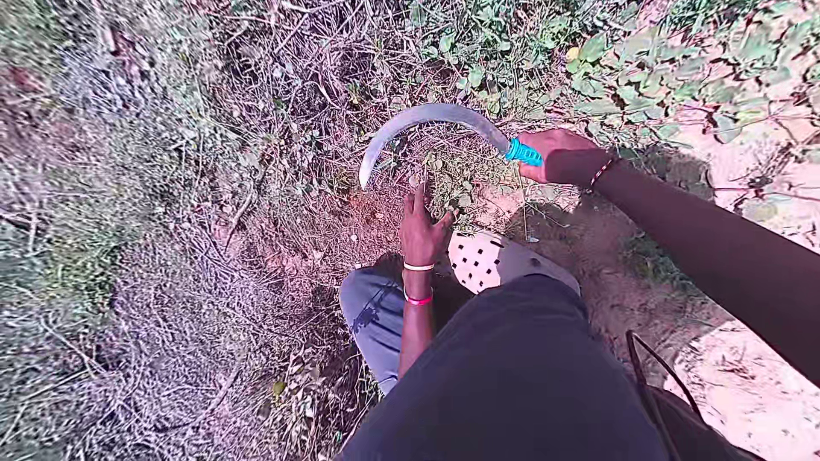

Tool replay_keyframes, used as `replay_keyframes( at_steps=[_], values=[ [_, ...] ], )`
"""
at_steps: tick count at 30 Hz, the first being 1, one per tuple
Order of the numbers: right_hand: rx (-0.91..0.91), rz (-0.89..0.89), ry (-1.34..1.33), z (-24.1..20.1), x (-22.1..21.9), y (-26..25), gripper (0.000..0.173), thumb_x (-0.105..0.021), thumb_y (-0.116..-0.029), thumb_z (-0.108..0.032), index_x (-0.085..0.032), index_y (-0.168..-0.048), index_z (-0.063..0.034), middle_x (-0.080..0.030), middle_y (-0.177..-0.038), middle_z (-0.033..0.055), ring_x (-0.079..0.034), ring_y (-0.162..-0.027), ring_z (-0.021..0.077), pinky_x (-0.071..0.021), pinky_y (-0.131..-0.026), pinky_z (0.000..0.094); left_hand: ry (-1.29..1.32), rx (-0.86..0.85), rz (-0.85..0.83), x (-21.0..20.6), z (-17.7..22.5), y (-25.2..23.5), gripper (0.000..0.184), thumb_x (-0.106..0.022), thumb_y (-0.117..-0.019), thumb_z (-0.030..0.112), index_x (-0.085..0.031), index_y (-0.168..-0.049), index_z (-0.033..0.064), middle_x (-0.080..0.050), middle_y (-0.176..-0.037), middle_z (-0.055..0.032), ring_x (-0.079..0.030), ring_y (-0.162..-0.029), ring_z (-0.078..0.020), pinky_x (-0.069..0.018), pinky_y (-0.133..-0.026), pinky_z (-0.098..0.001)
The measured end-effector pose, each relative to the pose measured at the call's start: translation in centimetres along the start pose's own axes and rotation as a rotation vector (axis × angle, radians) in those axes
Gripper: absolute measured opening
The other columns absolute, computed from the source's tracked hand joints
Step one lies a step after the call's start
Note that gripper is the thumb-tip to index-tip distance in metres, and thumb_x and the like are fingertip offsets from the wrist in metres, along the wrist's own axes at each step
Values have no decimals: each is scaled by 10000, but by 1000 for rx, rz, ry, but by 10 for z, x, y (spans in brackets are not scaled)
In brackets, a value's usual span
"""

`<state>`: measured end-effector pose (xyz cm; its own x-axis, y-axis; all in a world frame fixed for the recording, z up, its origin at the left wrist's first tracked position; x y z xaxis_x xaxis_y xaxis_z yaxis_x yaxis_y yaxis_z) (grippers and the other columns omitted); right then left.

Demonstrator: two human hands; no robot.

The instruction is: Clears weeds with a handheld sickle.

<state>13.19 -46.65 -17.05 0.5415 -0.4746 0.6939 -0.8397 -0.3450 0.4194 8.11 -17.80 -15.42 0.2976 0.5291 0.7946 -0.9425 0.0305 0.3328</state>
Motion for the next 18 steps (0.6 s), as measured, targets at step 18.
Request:
replay_keyframes(
  at_steps=[18],
  values=[
    [90,98,12,-2,-1,3,295,-634,-933,-254,-622,-1127,-32,-668,-890,199,-683,-837,405,-519,-702,594,72,-161,128,16,13,18,830,-818,-854,422,-454,-1561,181,-234,-1660,-241,-399,-1447,-410,-457,-1077,-587]
  ],
)
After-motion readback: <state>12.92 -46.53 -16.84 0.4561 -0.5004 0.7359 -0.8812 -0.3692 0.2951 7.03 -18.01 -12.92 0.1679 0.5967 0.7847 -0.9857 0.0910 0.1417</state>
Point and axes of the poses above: each hand's wrist, its own y-axis away from the middle knuckle, its own x-axis out of the back of the hand, z = x × y, the point moved 4 cm from there along -y, towards the middle knuckle
